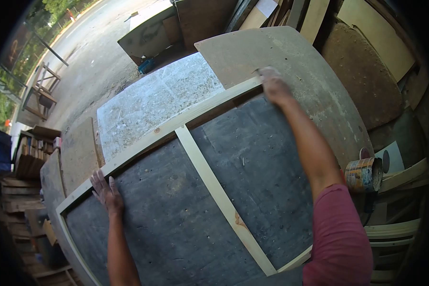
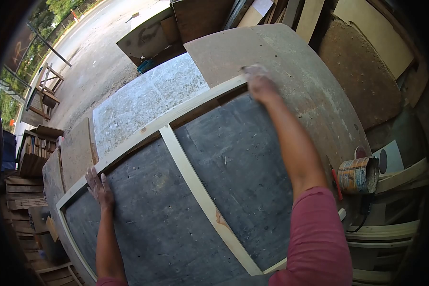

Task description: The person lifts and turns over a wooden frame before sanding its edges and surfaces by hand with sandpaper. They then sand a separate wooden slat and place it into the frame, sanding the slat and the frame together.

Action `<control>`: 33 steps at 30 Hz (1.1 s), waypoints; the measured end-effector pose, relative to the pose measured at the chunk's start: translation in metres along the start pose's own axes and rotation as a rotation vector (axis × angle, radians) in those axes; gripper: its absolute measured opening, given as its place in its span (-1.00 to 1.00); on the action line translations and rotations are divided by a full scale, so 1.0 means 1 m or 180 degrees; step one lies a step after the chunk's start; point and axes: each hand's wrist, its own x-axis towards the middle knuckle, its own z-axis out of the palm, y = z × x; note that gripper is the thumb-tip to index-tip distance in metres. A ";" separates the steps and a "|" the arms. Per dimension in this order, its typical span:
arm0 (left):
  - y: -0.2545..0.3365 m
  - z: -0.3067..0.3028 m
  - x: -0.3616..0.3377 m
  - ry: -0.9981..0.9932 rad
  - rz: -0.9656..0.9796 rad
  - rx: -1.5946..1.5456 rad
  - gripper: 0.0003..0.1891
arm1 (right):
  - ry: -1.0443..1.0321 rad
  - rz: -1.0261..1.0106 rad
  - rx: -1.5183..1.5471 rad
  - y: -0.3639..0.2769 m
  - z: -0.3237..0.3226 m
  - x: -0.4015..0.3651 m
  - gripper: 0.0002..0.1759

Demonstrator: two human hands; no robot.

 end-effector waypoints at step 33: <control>0.003 -0.005 -0.001 -0.0016 -0.0014 -0.0090 -0.37 | -0.0045 -0.1566 0.0046 -0.208 0.047 -0.086 -0.48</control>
